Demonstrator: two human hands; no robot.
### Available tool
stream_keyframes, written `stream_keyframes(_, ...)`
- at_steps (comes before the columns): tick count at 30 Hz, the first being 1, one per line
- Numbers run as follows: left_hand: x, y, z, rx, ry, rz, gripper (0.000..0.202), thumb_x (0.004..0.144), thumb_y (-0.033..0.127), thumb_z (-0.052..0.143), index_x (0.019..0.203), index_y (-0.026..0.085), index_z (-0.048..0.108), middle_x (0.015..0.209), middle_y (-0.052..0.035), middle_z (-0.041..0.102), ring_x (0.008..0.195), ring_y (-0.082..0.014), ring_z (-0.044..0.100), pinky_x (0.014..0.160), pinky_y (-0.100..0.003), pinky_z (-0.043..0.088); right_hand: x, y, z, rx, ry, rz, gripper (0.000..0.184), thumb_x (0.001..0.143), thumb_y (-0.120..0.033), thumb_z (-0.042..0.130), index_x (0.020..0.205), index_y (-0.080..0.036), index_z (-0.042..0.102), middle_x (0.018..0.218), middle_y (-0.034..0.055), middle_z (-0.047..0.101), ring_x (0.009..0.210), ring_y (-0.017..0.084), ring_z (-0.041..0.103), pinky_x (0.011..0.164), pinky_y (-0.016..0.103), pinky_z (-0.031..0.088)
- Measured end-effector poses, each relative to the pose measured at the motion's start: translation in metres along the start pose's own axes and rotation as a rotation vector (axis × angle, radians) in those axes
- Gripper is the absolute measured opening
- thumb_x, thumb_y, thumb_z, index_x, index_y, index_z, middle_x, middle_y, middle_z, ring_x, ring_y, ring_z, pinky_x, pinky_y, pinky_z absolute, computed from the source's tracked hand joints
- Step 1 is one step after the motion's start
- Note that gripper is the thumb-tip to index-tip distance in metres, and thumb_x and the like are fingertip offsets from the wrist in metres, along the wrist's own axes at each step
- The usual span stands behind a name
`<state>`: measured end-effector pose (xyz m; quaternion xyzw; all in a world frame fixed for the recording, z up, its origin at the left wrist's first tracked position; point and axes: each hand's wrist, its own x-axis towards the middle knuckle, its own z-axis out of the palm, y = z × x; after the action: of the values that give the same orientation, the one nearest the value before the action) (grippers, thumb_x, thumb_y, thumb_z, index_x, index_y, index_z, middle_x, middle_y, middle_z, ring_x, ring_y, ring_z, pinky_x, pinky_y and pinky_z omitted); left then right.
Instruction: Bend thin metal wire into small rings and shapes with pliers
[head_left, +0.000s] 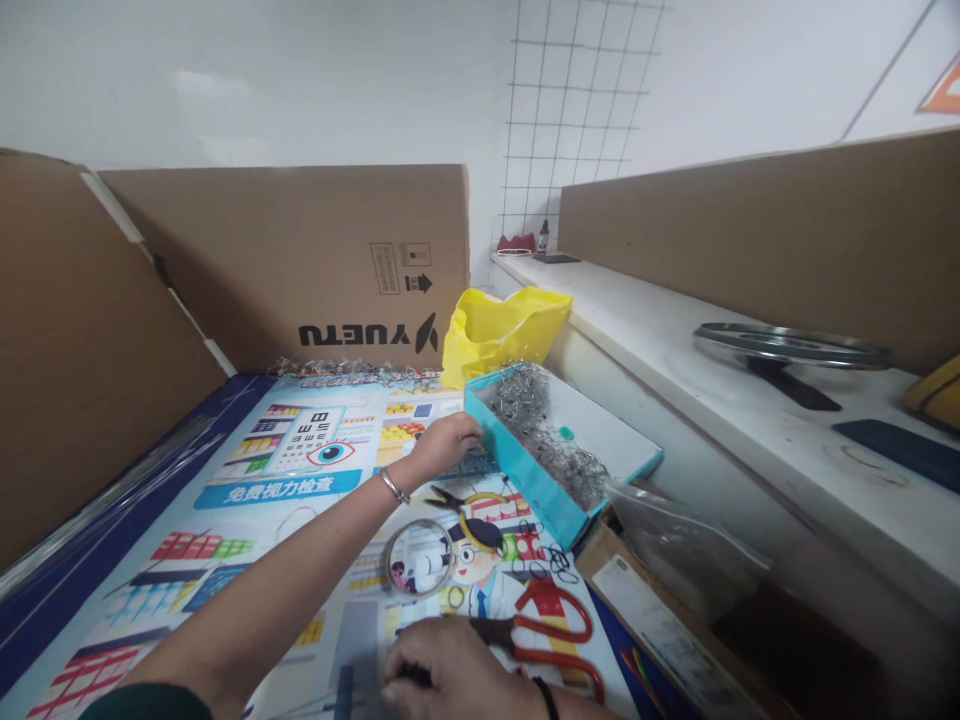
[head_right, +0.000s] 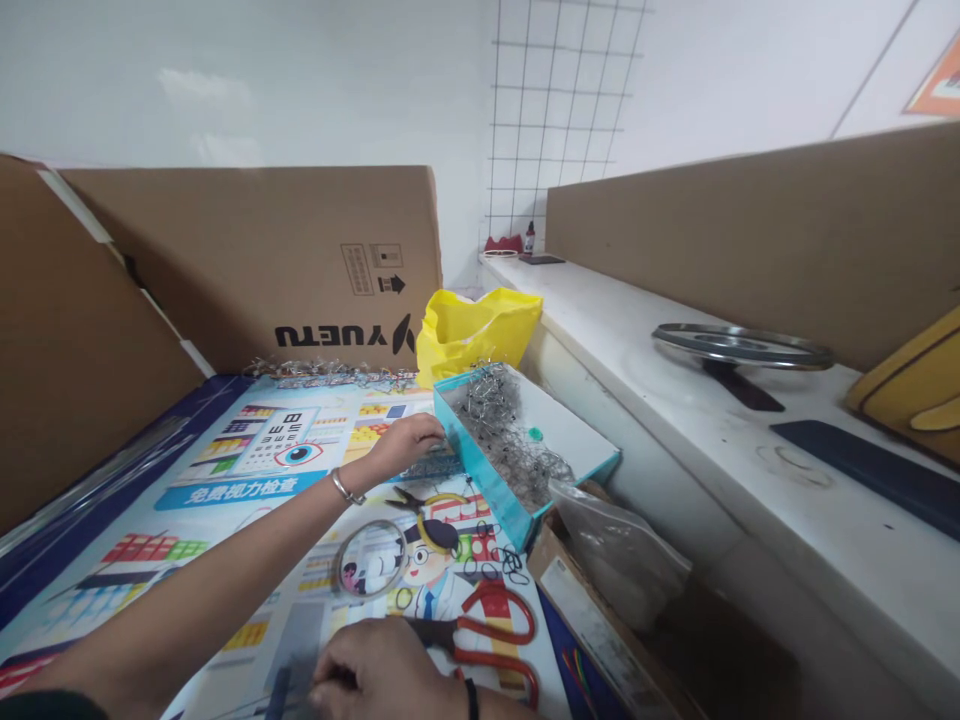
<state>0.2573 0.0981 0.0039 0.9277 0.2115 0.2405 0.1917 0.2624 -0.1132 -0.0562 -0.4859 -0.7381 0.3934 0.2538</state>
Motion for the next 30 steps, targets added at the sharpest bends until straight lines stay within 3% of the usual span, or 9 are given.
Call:
stream_keyframes(5, -0.007, -0.008, -0.006, -0.139, 0.014, 0.001, 0.023, 0.078, 0.007, 0.052, 0.083, 0.019, 0.071, 0.092, -0.0039, 0.07, 0.091, -0.0172, 0.062, 0.088, -0.029, 0.045, 0.001, 0.002, 0.0, 0.004, 0.006, -0.007, 0.015, 0.074, -0.022, 0.062, 0.085, -0.015, 0.071, 0.075, 0.0004, 0.07, 0.065, 0.009, 0.059, 0.055, 0.013, 0.036)
stream_keyframes(10, -0.022, -0.015, -0.006, -0.297, -0.003, -0.084, 0.03, 0.067, -0.001, 0.051, 0.077, 0.019, 0.071, 0.094, -0.0027, 0.071, 0.092, -0.016, 0.063, 0.088, -0.027, 0.046, 0.002, 0.0, 0.001, -0.011, -0.003, 0.003, 0.017, 0.073, -0.019, 0.062, 0.086, -0.014, 0.072, 0.075, 0.0016, 0.071, 0.065, 0.009, 0.06, 0.056, 0.013, 0.036)
stream_keyframes(15, -0.039, -0.022, -0.008, -0.473, -0.07, -0.224, 0.015, 0.07, 0.012, 0.057, 0.071, 0.017, 0.07, 0.09, -0.0041, 0.071, 0.079, -0.0156, 0.065, 0.071, -0.024, 0.051, 0.001, -0.002, 0.0, -0.001, 0.001, 0.021, 0.018, 0.074, -0.02, 0.061, 0.086, -0.015, 0.073, 0.076, 0.0024, 0.071, 0.065, 0.009, 0.061, 0.055, 0.013, 0.036)
stream_keyframes(19, -0.044, -0.028, -0.005, -0.601, -0.099, -0.358, 0.009, 0.07, 0.023, 0.063, 0.068, 0.014, 0.066, 0.068, -0.0036, 0.069, 0.06, -0.0138, 0.062, 0.057, -0.023, 0.049, 0.001, -0.003, -0.001, -0.026, -0.012, 0.041, 0.017, 0.074, -0.019, 0.062, 0.086, -0.015, 0.073, 0.076, 0.0025, 0.071, 0.066, 0.009, 0.061, 0.056, 0.013, 0.037)
stream_keyframes(24, -0.045, -0.033, 0.001, -0.712, -0.077, -0.466, 0.017, 0.066, 0.025, 0.067, 0.078, 0.015, 0.062, 0.061, -0.0006, 0.066, 0.06, -0.0154, 0.064, 0.057, -0.025, 0.049, 0.003, -0.005, -0.003, -0.033, -0.061, 0.069, 0.019, 0.076, -0.021, 0.061, 0.088, -0.014, 0.074, 0.079, 0.0039, 0.072, 0.067, 0.01, 0.062, 0.056, 0.013, 0.037)
stream_keyframes(30, -0.045, -0.032, -0.002, -0.699, 0.027, -0.496, 0.015, 0.061, 0.022, 0.069, 0.075, 0.014, 0.068, 0.06, 0.0012, 0.063, 0.059, -0.0126, 0.058, 0.059, -0.024, 0.043, 0.006, -0.007, -0.007, -0.05, -0.124, 0.095, 0.021, 0.077, -0.022, 0.06, 0.091, -0.015, 0.074, 0.084, 0.0035, 0.073, 0.069, 0.01, 0.062, 0.058, 0.013, 0.037)
